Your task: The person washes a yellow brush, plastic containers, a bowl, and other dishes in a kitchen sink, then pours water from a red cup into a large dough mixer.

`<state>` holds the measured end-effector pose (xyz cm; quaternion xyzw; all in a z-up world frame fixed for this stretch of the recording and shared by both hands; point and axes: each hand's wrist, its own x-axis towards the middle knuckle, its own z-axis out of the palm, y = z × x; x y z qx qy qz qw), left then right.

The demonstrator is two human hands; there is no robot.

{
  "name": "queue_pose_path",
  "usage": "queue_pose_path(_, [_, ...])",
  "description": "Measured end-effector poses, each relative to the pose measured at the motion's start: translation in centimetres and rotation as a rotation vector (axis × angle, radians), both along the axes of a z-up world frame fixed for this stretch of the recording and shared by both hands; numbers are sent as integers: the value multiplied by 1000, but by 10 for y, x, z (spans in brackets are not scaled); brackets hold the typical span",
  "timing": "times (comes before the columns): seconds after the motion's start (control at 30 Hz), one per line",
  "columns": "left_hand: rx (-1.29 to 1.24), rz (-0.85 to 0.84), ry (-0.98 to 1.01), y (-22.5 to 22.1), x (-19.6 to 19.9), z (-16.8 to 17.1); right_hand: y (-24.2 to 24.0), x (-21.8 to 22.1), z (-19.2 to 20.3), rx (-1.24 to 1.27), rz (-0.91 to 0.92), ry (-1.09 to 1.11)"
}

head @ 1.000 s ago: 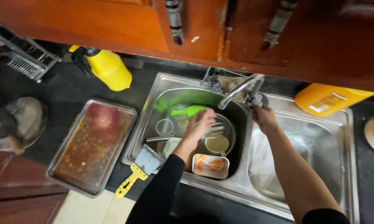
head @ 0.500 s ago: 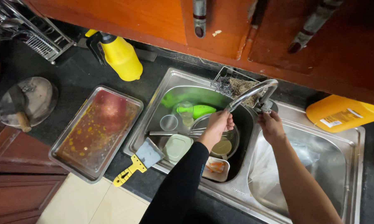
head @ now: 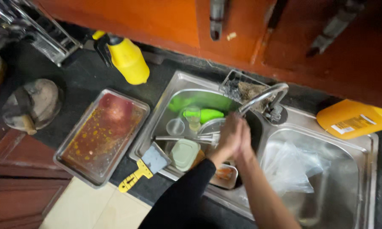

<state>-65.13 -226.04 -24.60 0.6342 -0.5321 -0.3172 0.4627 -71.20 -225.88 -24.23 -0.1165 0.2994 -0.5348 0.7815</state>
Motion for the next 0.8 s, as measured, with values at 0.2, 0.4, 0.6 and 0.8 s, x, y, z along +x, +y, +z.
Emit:
queue_pose_path(0.2, [-350, -105, -170, 8, -8, -30, -12, -9, -6, 21, -71, -41])
queue_pose_path(0.4, [-51, -90, -47, -38, 12, -30, 13, 7, -10, 25, -42, 15])
queue_pose_path(0.6, [-406, -211, -437, 19, -24, 16, -3, -19, 0, -56, -111, -174])
queue_pose_path(0.8, [-157, -119, -421, -9, 14, 46, 23, 0, 20, -72, -20, -138])
